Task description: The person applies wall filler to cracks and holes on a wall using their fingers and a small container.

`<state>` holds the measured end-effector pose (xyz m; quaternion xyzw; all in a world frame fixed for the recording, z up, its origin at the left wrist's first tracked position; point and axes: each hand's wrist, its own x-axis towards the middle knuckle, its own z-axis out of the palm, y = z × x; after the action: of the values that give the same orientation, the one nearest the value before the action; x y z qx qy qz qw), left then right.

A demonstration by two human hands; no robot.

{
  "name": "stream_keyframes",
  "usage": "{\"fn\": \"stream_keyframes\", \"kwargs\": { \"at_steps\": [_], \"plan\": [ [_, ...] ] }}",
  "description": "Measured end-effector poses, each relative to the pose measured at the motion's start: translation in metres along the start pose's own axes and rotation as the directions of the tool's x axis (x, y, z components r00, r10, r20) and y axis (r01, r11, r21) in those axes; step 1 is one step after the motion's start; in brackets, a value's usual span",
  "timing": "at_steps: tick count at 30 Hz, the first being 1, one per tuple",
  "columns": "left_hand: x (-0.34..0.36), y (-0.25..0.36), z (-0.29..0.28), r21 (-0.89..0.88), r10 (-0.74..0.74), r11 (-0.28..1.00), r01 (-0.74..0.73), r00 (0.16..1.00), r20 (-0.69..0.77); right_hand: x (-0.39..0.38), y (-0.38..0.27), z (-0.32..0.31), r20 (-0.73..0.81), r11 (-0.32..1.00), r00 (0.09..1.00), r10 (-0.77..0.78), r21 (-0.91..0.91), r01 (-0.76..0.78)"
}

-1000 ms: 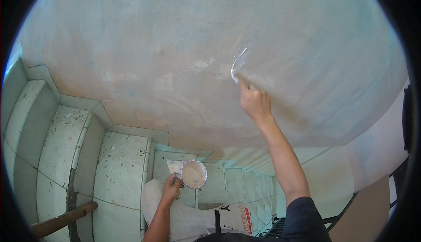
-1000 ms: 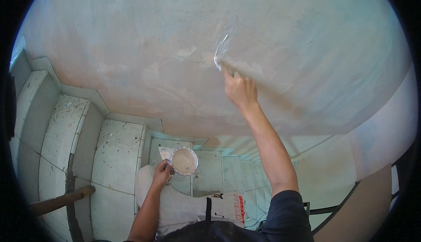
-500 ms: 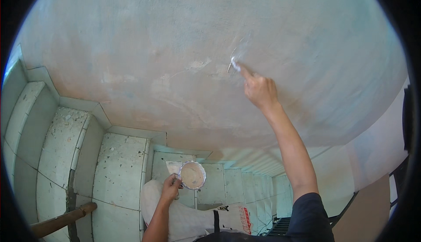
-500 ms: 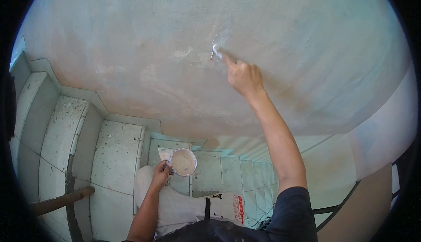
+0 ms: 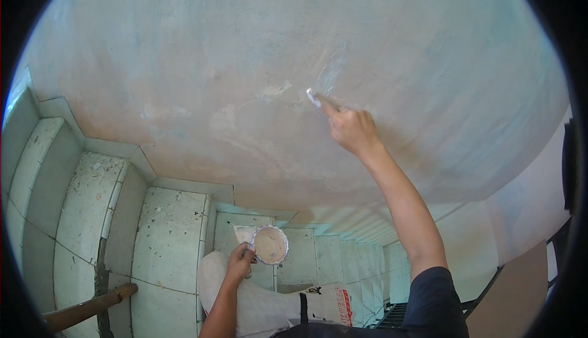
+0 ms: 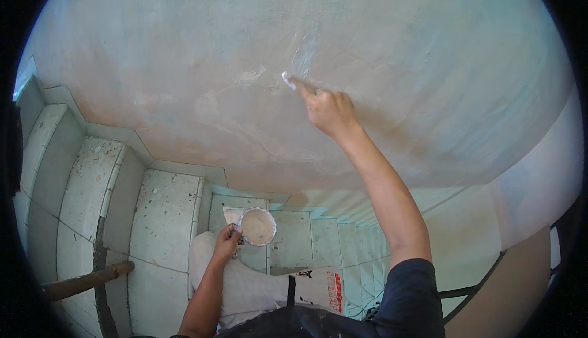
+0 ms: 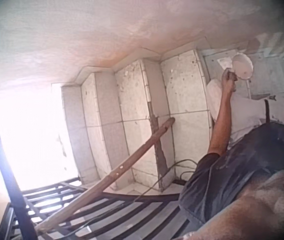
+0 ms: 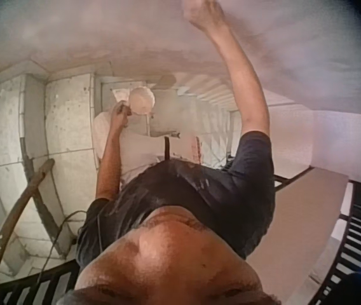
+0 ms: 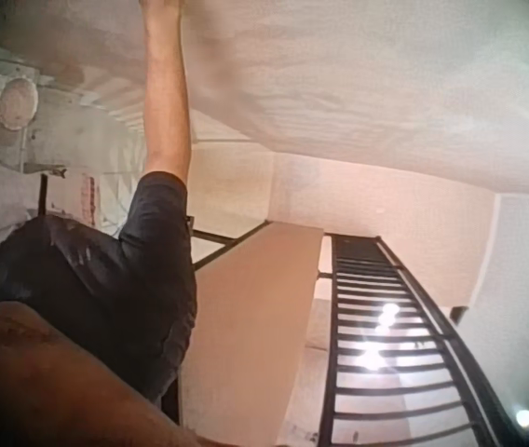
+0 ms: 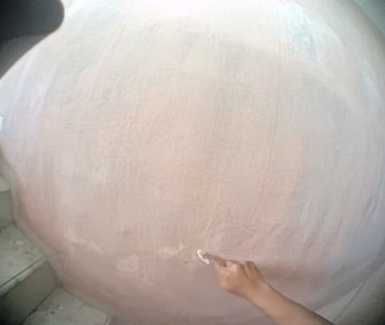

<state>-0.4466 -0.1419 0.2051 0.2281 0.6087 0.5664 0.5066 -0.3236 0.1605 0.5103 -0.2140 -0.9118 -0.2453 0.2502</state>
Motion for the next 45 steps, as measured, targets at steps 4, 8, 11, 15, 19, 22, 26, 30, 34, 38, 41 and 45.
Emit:
{"fn": "stream_keyframes", "kwargs": {
  "at_steps": [4, 8, 11, 15, 19, 22, 26, 30, 34, 38, 41, 45],
  "plan": [
    [0.003, -0.009, -0.004, 0.004, 0.036, 0.999, -0.035, 0.999, -0.008, -0.016, -0.012, 0.008, 0.132, 0.997, 0.989, -0.065, -0.039, 0.07],
    [0.004, -0.007, -0.001, -0.016, 0.024, 1.0, -0.024, 1.0, 0.005, -0.013, -0.009, 0.003, 0.086, 0.995, 0.996, 0.016, -0.097, -0.008],
    [0.003, -0.006, -0.002, 0.002, 0.02, 1.0, -0.02, 1.0, 0.014, -0.021, -0.01, 0.019, 0.088, 0.989, 0.996, 0.004, -0.149, 0.009],
    [0.004, -0.013, -0.005, -0.039, 0.036, 0.999, -0.037, 0.999, -0.015, -0.025, -0.022, 0.01, 0.09, 0.986, 0.988, -0.123, -0.106, 0.132],
    [0.002, -0.006, 0.0, -0.01, 0.026, 1.0, -0.026, 1.0, 0.01, -0.008, -0.001, -0.011, 0.057, 0.984, 0.988, 0.143, -0.111, -0.136],
    [0.0, -0.002, -0.003, 0.013, 0.067, 0.998, -0.067, 0.998, 0.014, -0.013, 0.001, 0.004, 0.062, 0.984, 0.998, 0.019, -0.18, -0.007],
    [0.002, -0.009, -0.006, -0.03, 0.032, 0.999, -0.032, 0.999, -0.017, -0.03, -0.007, 0.013, 0.061, 0.987, 0.991, -0.118, -0.104, 0.124],
    [0.005, -0.009, -0.001, -0.001, 0.065, 0.998, -0.065, 0.998, 0.021, -0.015, 0.015, -0.012, -0.142, 0.985, 0.987, 0.08, -0.138, -0.1],
    [0.006, -0.013, -0.005, -0.049, 0.089, 0.995, -0.089, 0.996, 0.014, -0.021, 0.01, 0.009, 0.009, 0.984, 1.0, -0.006, -0.176, 0.007],
    [0.007, -0.016, -0.007, -0.02, 0.039, 0.999, -0.039, 0.999, -0.012, -0.031, -0.001, 0.017, 0.043, 0.984, 0.988, -0.15, -0.095, 0.153],
    [0.006, -0.007, 0.002, 0.005, 0.03, 1.0, -0.03, 1.0, 0.0, -0.018, 0.015, -0.003, 0.024, 0.991, 1.0, -0.015, -0.135, 0.018],
    [0.006, -0.007, -0.002, -0.001, 0.057, 0.998, -0.057, 0.998, -0.005, -0.022, 0.015, 0.009, 0.092, 0.968, 0.979, -0.181, -0.157, 0.194]
  ]
}}
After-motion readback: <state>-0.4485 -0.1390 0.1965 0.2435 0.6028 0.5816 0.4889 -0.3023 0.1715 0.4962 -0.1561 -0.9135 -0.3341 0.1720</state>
